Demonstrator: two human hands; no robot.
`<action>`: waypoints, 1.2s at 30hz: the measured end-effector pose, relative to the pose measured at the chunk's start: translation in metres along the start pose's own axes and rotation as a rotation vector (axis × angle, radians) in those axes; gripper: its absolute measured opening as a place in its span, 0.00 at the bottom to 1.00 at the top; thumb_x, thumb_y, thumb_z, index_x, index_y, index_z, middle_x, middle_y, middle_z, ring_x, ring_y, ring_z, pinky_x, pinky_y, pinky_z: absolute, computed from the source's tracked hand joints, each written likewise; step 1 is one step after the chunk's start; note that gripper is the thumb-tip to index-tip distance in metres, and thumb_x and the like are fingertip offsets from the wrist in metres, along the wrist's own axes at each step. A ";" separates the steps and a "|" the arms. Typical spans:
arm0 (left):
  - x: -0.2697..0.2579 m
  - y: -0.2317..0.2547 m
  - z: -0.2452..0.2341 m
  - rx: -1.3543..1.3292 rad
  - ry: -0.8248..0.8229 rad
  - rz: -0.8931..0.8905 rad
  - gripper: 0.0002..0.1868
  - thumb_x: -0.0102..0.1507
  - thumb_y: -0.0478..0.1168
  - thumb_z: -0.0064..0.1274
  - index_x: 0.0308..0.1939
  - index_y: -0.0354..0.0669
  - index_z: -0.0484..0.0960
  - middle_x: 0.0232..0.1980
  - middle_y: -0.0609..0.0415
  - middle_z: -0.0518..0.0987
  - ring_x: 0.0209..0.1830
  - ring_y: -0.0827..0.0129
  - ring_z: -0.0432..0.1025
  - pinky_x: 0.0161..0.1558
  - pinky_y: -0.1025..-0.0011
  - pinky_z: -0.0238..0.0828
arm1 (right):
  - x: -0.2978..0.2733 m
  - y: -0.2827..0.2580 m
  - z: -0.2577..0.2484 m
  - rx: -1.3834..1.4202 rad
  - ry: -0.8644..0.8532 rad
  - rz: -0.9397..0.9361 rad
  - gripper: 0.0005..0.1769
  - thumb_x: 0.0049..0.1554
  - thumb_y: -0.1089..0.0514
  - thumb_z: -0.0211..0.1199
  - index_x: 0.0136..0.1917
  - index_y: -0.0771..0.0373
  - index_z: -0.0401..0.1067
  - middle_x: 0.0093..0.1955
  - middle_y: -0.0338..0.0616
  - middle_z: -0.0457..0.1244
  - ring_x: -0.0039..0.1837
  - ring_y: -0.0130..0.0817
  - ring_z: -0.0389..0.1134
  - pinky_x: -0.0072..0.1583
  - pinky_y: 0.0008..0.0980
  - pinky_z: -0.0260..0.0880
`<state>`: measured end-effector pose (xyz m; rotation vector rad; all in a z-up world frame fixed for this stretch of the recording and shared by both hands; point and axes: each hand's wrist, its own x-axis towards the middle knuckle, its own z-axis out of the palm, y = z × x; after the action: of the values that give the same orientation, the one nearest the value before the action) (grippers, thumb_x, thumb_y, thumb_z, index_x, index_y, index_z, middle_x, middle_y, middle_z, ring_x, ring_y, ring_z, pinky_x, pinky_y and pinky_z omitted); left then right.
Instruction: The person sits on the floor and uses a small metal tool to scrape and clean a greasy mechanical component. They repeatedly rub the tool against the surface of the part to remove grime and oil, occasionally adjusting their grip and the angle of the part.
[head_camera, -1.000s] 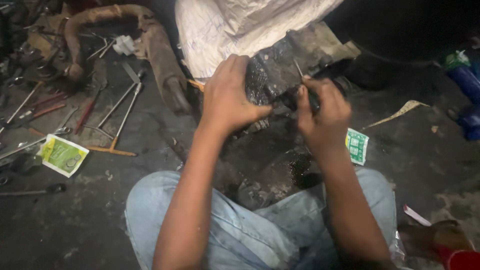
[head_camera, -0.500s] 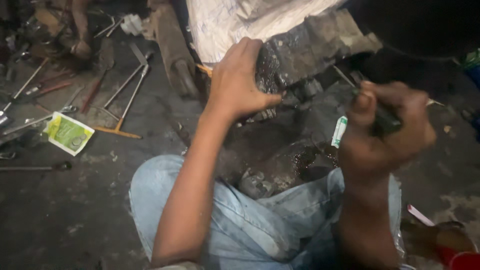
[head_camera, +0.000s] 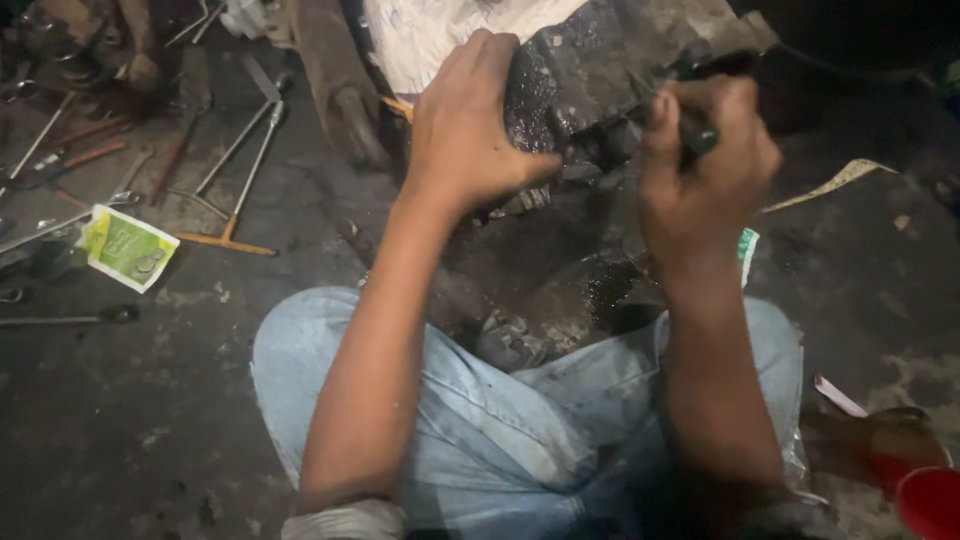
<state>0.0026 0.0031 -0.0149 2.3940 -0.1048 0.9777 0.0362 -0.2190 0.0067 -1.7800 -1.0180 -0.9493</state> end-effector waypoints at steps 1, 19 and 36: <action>0.000 0.002 0.001 -0.004 0.011 0.006 0.48 0.41 0.52 0.77 0.58 0.36 0.71 0.55 0.42 0.75 0.59 0.44 0.70 0.58 0.54 0.68 | -0.003 -0.002 -0.007 0.018 0.015 -0.005 0.13 0.78 0.60 0.57 0.50 0.68 0.66 0.45 0.50 0.67 0.46 0.34 0.71 0.48 0.29 0.69; -0.006 -0.012 0.006 -0.026 0.094 0.056 0.48 0.44 0.55 0.78 0.59 0.34 0.72 0.55 0.41 0.76 0.58 0.43 0.71 0.58 0.55 0.70 | -0.017 0.026 0.021 -0.306 -0.147 0.032 0.17 0.76 0.53 0.61 0.48 0.66 0.68 0.39 0.49 0.63 0.43 0.41 0.67 0.45 0.41 0.64; -0.002 -0.016 -0.017 -0.031 0.069 -0.045 0.47 0.41 0.55 0.75 0.56 0.33 0.74 0.51 0.42 0.76 0.55 0.45 0.72 0.54 0.56 0.69 | 0.015 -0.029 0.007 -0.008 -0.044 0.118 0.09 0.61 0.66 0.72 0.48 0.68 0.72 0.46 0.49 0.68 0.48 0.36 0.71 0.52 0.32 0.69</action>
<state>-0.0053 0.0252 -0.0130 2.3219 -0.0410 1.0290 0.0169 -0.2004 0.0259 -1.8536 -0.9265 -0.8455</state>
